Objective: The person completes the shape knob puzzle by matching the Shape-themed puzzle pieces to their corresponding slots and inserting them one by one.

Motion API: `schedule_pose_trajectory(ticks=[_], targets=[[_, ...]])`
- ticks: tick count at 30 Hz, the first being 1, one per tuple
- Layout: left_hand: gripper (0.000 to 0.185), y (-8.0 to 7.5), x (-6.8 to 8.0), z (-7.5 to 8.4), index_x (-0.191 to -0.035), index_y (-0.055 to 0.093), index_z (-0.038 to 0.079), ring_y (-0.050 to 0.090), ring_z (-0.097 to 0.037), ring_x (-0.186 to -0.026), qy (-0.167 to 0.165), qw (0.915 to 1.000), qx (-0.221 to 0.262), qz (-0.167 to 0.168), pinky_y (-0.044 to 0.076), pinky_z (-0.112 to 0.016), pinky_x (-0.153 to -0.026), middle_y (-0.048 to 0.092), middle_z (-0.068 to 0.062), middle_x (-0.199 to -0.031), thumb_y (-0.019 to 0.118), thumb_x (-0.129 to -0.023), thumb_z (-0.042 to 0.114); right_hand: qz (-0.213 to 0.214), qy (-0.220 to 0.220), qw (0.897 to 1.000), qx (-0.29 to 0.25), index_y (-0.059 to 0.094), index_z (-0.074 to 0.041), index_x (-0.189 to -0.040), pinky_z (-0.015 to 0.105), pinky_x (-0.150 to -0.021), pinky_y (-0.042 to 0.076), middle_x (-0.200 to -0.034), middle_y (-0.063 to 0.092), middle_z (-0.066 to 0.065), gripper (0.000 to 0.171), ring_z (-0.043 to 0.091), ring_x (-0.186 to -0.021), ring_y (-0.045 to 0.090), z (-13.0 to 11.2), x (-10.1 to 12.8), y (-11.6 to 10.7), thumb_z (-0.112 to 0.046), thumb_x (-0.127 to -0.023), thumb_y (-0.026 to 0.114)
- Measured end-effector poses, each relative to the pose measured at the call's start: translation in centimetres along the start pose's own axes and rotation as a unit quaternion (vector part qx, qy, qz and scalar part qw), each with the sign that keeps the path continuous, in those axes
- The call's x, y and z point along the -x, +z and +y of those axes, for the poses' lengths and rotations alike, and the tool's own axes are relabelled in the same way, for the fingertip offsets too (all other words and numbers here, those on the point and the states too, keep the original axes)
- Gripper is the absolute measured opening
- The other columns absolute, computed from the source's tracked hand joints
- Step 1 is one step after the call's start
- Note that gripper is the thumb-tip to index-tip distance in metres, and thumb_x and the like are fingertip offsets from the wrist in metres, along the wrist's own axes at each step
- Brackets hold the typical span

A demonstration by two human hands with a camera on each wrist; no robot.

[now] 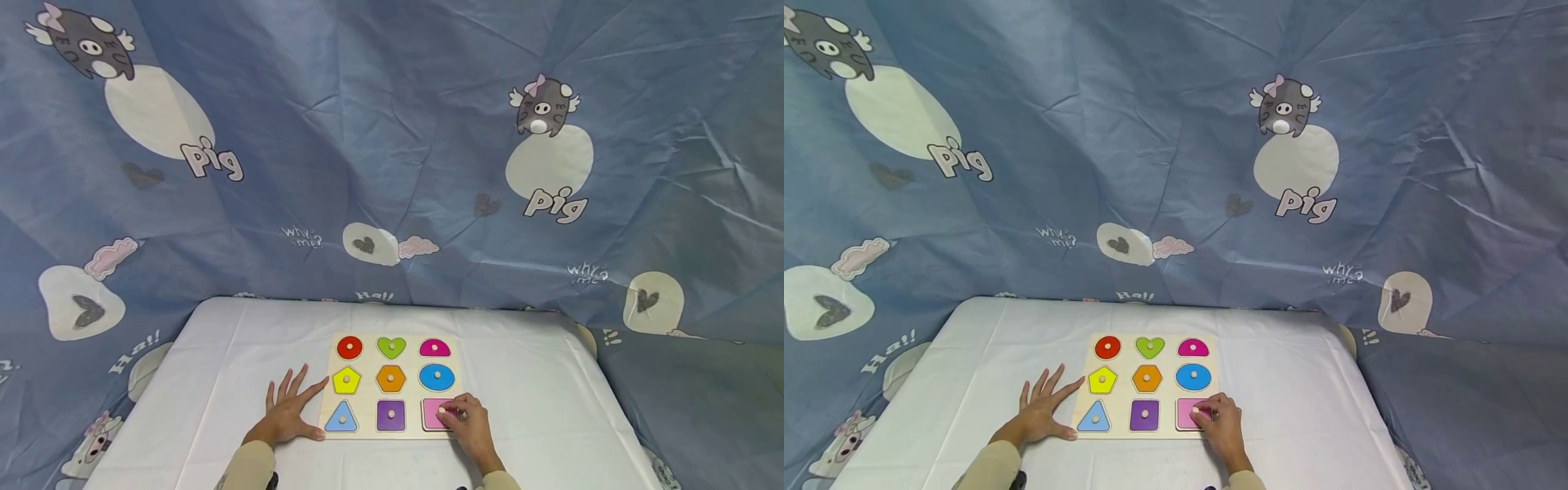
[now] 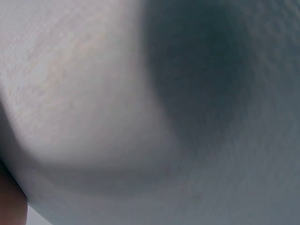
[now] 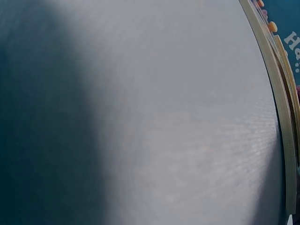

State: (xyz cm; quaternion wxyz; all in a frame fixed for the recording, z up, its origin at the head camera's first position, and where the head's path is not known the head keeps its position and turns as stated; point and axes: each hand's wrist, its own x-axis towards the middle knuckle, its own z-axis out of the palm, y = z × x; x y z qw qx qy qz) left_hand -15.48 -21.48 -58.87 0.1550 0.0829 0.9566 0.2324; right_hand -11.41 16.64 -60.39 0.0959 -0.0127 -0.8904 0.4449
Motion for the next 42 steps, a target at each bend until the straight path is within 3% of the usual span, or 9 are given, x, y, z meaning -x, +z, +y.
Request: schedule_pose_trajectory(ticks=[13, 42], targets=[[0.109, -0.04, 0.00, 0.19, -0.145, 0.042, 0.028, -0.004, -0.045, -0.144, -0.004, 1.0000, 0.000, 0.000, -0.015, -0.065, -0.108, 0.007, -0.017, -0.160, 0.087, -0.050, 0.055, -0.011, 0.000, 0.999, 0.031, 0.076, -0.014, -0.080, 0.038, -0.078, 0.033, -0.079, 0.057, -0.009, 0.012, 0.009, -0.079, 0.046, 0.15, 0.04, 0.20, -0.014, -0.071, 0.084], [0.108, 0.24, -0.03, -0.08, -0.144, 0.042, 0.030, -0.003, -0.044, -0.144, 0.000, 0.9999, -0.007, 0.008, -0.013, -0.065, -0.109, 0.009, -0.017, -0.160, 0.087, -0.050, 0.056, -0.012, -0.001, 0.998, 0.056, 0.075, -0.015, -0.080, 0.034, -0.073, 0.032, -0.079, 0.056, -0.009, 0.014, 0.010, -0.077, 0.045, 0.03, 0.02, 0.44, -0.015, -0.070, 0.085]])
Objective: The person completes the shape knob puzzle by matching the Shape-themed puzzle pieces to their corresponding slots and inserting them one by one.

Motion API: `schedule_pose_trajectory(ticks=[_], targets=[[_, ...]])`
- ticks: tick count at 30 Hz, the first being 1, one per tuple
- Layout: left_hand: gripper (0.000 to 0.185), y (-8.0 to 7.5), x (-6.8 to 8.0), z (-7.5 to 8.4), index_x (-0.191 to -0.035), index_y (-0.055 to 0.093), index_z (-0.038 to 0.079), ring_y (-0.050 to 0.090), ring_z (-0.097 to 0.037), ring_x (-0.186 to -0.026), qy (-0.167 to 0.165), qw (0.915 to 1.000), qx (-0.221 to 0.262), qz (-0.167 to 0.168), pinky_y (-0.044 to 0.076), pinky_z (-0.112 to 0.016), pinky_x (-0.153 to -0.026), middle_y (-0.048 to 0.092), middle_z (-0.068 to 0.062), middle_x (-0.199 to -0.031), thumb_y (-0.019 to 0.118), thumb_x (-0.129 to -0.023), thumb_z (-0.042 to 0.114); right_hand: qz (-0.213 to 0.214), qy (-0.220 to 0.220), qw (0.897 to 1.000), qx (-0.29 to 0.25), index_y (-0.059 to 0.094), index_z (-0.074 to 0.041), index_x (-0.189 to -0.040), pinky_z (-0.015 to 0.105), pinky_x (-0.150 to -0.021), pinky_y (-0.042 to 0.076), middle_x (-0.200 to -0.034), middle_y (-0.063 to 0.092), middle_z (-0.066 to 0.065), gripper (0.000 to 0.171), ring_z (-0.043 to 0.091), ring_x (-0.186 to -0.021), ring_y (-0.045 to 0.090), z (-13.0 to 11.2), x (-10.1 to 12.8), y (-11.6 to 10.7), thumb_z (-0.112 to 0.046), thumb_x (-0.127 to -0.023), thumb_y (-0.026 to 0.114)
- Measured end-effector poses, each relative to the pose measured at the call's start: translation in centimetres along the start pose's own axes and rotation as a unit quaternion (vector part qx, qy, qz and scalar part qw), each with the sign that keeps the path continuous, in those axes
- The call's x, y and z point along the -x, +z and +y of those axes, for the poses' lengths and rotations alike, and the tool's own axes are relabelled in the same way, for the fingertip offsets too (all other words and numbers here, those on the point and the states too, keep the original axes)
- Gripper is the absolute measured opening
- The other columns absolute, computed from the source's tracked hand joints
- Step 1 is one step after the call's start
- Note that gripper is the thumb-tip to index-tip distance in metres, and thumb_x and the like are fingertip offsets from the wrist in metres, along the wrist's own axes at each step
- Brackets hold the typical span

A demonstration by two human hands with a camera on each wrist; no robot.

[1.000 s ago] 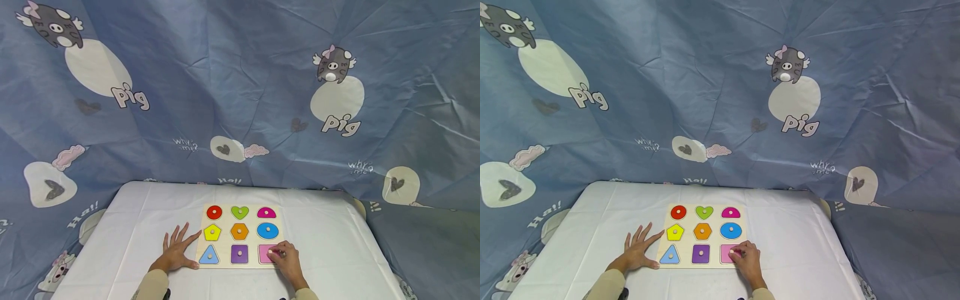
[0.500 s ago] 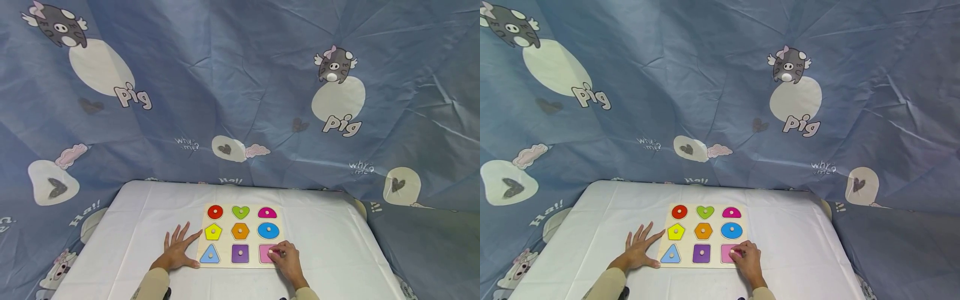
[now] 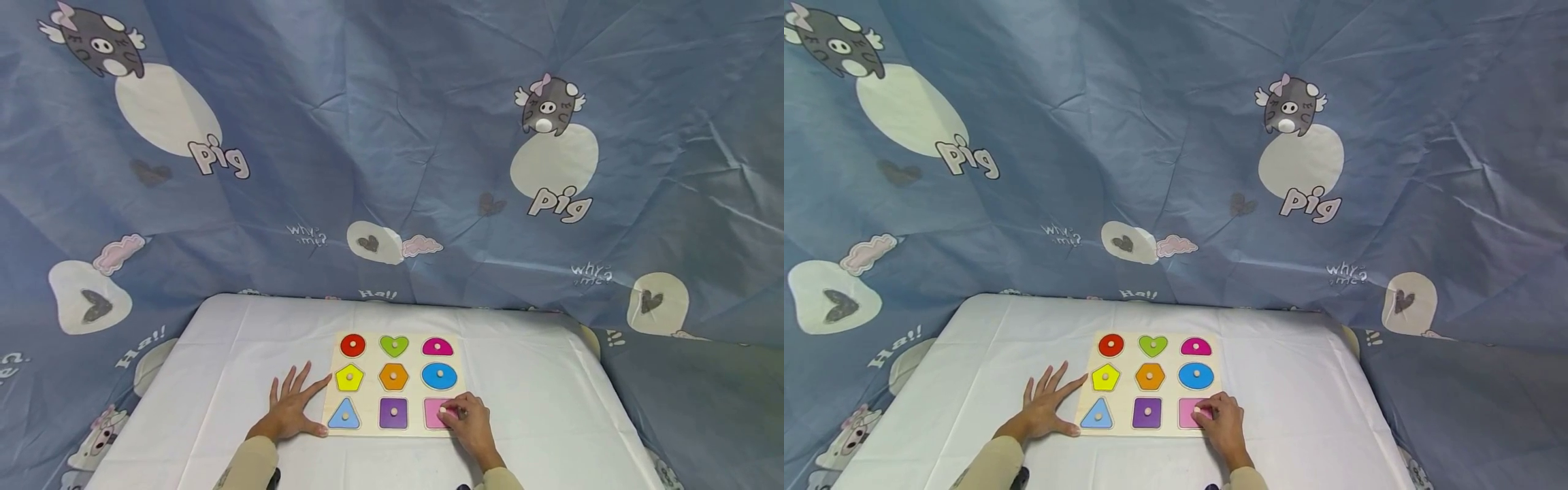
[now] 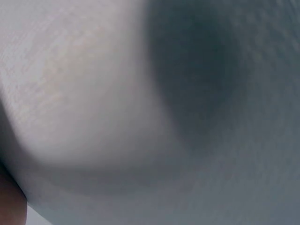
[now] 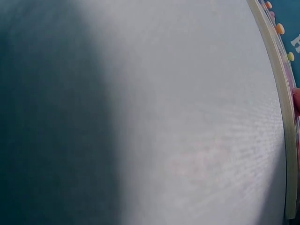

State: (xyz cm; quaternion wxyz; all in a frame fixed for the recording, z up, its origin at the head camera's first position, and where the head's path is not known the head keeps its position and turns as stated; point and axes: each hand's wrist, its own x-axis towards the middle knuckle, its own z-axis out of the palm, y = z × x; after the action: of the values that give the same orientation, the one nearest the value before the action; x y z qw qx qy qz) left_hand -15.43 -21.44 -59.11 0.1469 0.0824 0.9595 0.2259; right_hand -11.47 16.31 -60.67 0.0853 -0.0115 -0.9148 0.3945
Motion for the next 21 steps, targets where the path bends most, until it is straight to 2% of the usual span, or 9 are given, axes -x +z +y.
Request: schedule_pose_trajectory(ticks=[8, 15, 18, 21], targets=[[0.108, 0.0, -0.2, 0.3, -0.146, 0.040, 0.031, -0.003, -0.043, -0.145, 0.002, 0.9999, -0.015, -0.003, -0.013, -0.064, -0.110, 0.007, -0.015, -0.161, 0.086, -0.052, 0.058, -0.014, 0.004, 1.000, 0.011, 0.074, -0.017, -0.083, 0.033, -0.072, 0.032, -0.082, 0.058, -0.008, 0.016, 0.011, -0.078, 0.046, 0.0, -0.3, -0.4, -0.020, -0.071, 0.085], [0.107, -0.2, -0.1, 0.4, -0.146, 0.040, 0.029, 0.006, -0.044, -0.144, 0.011, 0.9987, -0.050, 0.005, -0.003, -0.067, -0.111, 0.015, -0.017, -0.159, 0.082, -0.054, 0.063, -0.052, 0.022, 0.998, -0.037, 0.072, -0.010, -0.097, 0.028, -0.073, 0.047, -0.091, 0.063, -0.002, 0.026, 0.014, -0.083, 0.052, -0.5, -1.1, -2.0, -0.021, -0.076, 0.082], [0.104, -0.3, 0.1, 0.6, -0.145, 0.042, 0.027, 0.015, -0.045, -0.142, 0.021, 0.9976, -0.063, 0.018, 0.003, -0.067, -0.111, 0.024, -0.018, -0.157, 0.080, -0.056, 0.065, -0.062, 0.019, 0.998, -0.029, 0.070, -0.007, -0.106, 0.039, -0.083, 0.047, -0.100, 0.065, 0.004, 0.032, 0.022, -0.091, 0.057, -0.7, -1.5, -3.3, -0.023, -0.079, 0.079], [0.098, -0.8, 0.4, 1.3, -0.144, 0.045, 0.025, 0.022, -0.045, -0.140, 0.034, 0.9962, -0.073, 0.031, 0.005, -0.067, -0.111, 0.032, -0.018, -0.153, 0.077, -0.061, 0.066, -0.053, 0.011, 0.998, 0.014, 0.067, -0.007, -0.114, 0.053, -0.093, 0.039, -0.113, 0.064, 0.012, 0.039, 0.033, -0.107, 0.056, -0.5, -2.2, -4.9, -0.025, -0.081, 0.078]])
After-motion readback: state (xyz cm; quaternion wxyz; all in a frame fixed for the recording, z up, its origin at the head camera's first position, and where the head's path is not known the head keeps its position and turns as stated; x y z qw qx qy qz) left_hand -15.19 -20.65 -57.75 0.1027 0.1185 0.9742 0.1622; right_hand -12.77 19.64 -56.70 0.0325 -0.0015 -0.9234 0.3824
